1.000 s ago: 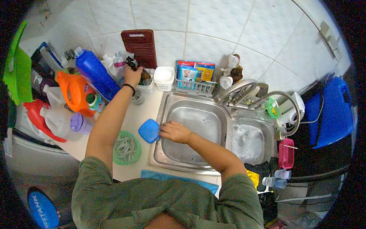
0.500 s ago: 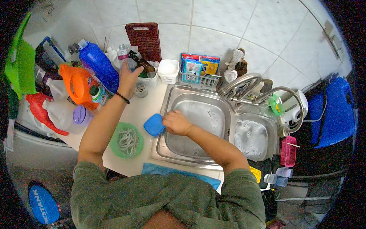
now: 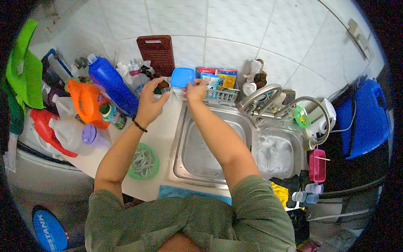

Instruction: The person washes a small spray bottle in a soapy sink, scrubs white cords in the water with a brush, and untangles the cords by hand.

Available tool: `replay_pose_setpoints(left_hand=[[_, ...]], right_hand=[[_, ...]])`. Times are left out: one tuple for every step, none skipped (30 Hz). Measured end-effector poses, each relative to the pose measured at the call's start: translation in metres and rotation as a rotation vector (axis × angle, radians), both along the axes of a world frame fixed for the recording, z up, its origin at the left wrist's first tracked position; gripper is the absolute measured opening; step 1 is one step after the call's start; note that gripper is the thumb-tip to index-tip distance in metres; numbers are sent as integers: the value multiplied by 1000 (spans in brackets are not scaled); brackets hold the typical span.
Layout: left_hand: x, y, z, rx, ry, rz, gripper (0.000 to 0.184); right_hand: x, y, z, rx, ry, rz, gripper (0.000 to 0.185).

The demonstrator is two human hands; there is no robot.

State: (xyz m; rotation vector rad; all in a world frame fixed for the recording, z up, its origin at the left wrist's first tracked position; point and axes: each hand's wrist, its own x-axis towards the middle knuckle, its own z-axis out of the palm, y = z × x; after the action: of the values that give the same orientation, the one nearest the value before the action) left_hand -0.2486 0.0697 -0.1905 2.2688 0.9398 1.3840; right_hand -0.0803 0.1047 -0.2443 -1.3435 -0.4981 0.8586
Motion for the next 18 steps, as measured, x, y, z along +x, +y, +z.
replay_pose_setpoints(left_hand=[[-7, -8, 2, 18, 34, 22, 49], [-15, -16, 3, 34, 68, 45, 48], [-25, -24, 4, 50, 102, 68, 47], [-36, -32, 3, 34, 86, 71, 47], [-48, -39, 1, 18, 70, 75, 46], [-59, -46, 1, 2, 54, 78, 45], [-69, -52, -1, -34, 50, 109, 45], [-80, -58, -2, -71, 47, 141, 45], [-88, -66, -1, -111, 45, 178, 45], [-97, -78, 6, -174, 34, 230, 32], [-108, -86, 4, -363, 89, 201, 29], [-121, -92, 1, -551, 140, 168, 25], [-129, -96, -1, -730, 187, 130, 22], [-129, -104, -6, -829, 290, 71, 21], [-128, -109, -17, -748, 474, 29, 24], [-126, -116, -34, -663, 657, -18, 28], [-124, -122, -49, -566, 835, -65, 32], [-124, -129, -59, -509, 882, -7, 34]], right_hand=[[0, 7, -3, -36, -61, -1, 31], [2, 14, -11, -74, -122, -2, 30], [5, 22, -21, -111, -184, -2, 29], [9, 32, -37, -100, -262, -28, 27], [16, 44, -58, -89, -341, -54, 24], [20, 51, -68, -77, -419, -79, 22], [23, 51, -69, -71, -489, -114, 21], [24, 50, -71, -66, -558, -147, 21], [24, 47, -73, -62, -627, -175, 22], [23, 41, -71, 5, -665, -173, 22], [23, 32, -72, 68, -697, -168, 23], [19, 21, -69, 132, -729, -164, 23], [11, 6, -60, 112, -632, -42, 24], [4, -18, -55, 87, -531, 71, 24], [0, -42, -50, 65, -430, 175, 24], [-4, -66, -48, 65, -414, 232, 23], [-9, -89, -46, 72, -399, 288, 22], [-14, -109, -48, 80, -382, 340, 21]])
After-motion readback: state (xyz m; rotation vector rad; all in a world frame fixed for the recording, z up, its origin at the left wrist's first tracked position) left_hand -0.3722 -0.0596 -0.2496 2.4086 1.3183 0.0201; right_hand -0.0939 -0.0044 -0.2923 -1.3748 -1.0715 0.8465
